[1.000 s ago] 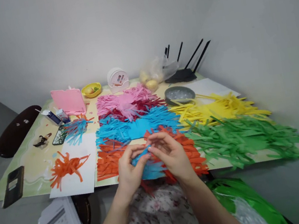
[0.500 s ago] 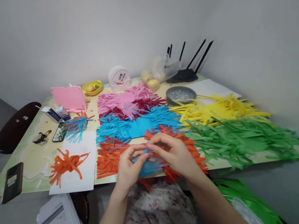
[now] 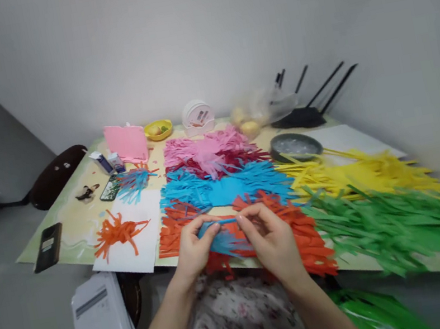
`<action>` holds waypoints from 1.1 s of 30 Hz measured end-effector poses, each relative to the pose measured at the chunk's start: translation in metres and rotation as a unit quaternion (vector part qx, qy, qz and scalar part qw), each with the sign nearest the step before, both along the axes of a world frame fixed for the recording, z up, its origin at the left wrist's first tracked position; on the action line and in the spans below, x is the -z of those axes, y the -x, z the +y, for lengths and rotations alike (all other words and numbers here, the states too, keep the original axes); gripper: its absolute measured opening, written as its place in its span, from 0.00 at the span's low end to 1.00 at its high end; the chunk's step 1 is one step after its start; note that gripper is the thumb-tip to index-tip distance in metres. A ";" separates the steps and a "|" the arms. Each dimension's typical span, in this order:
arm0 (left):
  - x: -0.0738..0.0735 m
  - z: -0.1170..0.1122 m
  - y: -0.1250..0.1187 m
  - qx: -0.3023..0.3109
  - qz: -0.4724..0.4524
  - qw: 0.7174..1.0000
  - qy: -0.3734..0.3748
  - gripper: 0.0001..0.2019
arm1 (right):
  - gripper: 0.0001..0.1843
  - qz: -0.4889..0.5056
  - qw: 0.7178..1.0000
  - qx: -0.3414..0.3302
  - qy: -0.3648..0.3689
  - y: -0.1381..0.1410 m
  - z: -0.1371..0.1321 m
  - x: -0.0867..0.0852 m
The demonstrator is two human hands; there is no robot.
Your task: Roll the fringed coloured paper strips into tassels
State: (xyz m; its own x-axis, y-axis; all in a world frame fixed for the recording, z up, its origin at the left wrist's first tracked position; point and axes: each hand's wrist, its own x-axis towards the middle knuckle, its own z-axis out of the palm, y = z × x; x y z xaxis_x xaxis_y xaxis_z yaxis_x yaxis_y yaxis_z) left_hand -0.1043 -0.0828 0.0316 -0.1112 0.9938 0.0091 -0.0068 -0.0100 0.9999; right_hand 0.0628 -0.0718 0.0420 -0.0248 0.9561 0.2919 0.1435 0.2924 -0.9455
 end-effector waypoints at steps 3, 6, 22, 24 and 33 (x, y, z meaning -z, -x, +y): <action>0.000 -0.018 0.077 -0.190 0.157 0.968 -0.050 0.10 | 0.12 0.002 1.000 -0.021 0.011 0.000 -0.002 0.014; -0.001 -0.042 0.159 -0.422 0.420 0.802 -0.048 0.12 | 0.14 0.013 1.000 -0.015 0.023 0.001 0.000 0.027; 0.073 0.024 0.208 -0.092 0.625 0.768 0.105 0.10 | 0.15 -0.169 0.985 0.010 0.005 -0.043 0.067 0.051; 0.057 0.025 0.209 -0.069 0.645 0.754 0.099 0.10 | 0.16 -0.265 0.963 0.033 -0.025 -0.056 0.103 0.052; -0.018 0.134 0.057 0.083 0.698 0.707 -0.079 0.14 | 0.18 -0.447 0.892 -0.011 -0.066 -0.020 0.242 0.068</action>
State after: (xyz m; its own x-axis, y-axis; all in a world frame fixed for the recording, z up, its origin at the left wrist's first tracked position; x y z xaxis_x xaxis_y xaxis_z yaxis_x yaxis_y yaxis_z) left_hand -0.1616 0.0515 0.0500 0.2333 0.9666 0.1066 0.9713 -0.2367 0.0210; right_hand 0.0828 0.1702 -0.0260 -0.3228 0.9113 0.2555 0.8157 0.4048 -0.4133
